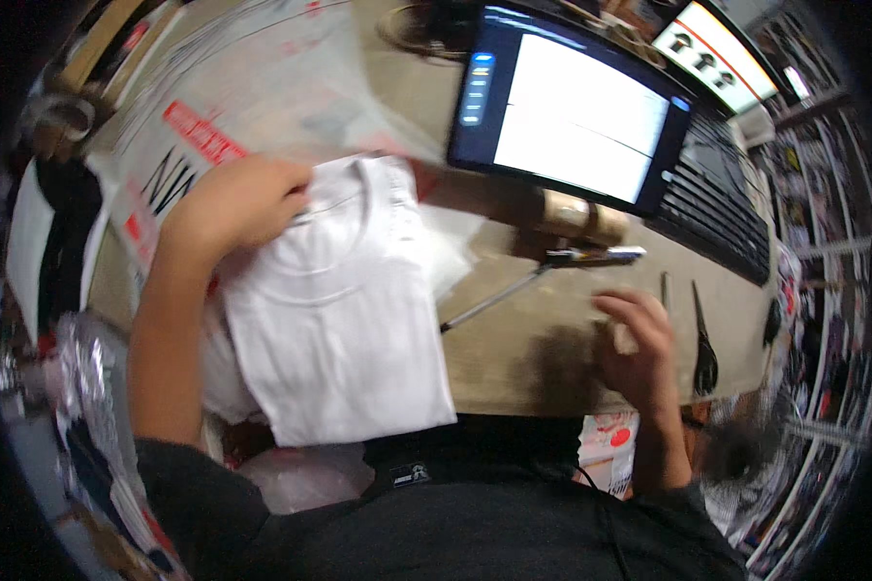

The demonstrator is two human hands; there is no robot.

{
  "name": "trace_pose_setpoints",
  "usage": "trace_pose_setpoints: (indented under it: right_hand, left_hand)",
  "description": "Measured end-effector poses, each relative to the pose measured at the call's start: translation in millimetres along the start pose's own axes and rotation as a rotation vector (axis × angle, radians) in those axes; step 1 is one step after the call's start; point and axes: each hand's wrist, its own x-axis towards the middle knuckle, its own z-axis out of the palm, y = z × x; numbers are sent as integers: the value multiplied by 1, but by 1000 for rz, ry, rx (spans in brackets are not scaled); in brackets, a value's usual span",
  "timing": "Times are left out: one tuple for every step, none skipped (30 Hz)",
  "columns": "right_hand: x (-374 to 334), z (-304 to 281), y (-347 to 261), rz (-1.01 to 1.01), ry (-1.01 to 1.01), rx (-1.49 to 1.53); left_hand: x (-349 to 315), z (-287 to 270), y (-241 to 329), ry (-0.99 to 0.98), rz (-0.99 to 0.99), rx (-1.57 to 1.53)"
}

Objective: The person folds white and black t-shirts and places them into clear plastic shipping bags. They use a pen to write on the bags and apply adhesive tape to seal them. The person also uses scissors to cut the tape and occasionally interacts with a tablet on the desk.

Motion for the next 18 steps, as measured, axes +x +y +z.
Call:
trace_pose_setpoints:
  right_hand:
    - [10, 10, -4, -89, -75, 53]
    - [23, 27, -9, -167, -113, 63]
    - [30, 35, -13, -180, -166, 38]
    - [33, 40, -16, -189, -211, 20]
    - [34, 42, -18, -157, -273, -6]
    - [35, 41, -19, -163, -272, -21]
    - [35, 38, -20, -168, -271, -37]
    - [34, 37, -21, -181, -273, -49]
    - [31, 35, -21, -184, -269, -46]
    - [26, 33, -20, -189, -266, -43]
    - [19, 31, -17, -187, -262, -43]
    - [12, 30, -14, -174, -188, -7]
    - [3, 31, -11, -163, -116, 31]
    - [-5, 29, -8, -151, -43, 71]
    - [-11, 25, -5, -128, -15, 131]
    - [-16, 21, -3, -107, 11, 193]
    - [-23, 16, 2, -78, 42, 250]
    - [-30, 21, 13, -32, 87, 281]
  left_hand:
    - [-1, 3, -1, 36, -4, 1]
    - [-2, -1, 7, 32, -108, 2]
    - [1, -4, 17, 31, -194, -3]
    - [0, -3, 21, 125, -151, -25]
    - [-3, -1, 19, 215, -122, -46]
    - [-7, 0, 13, 308, -102, -71]
    - [-6, 5, 3, 330, -27, -104]
    - [-5, 15, -11, 352, 40, -136]
    - [-6, 21, -14, 371, 104, -165]
    - [-12, 25, -11, 425, 99, -113]
    - [-15, 28, -7, 468, 101, -104]
    - [-19, 31, -3, 512, 102, -95]
    - [-24, 34, 1, 556, 100, -86]
    - [-32, 32, 8, 583, 91, -159]
    - [-45, 28, 16, 608, 77, -255]
    - [-61, 22, 27, 632, 61, -351]
    - [-76, 13, 41, 654, 55, -450]
    - [-90, 7, 49, 596, 46, -577]
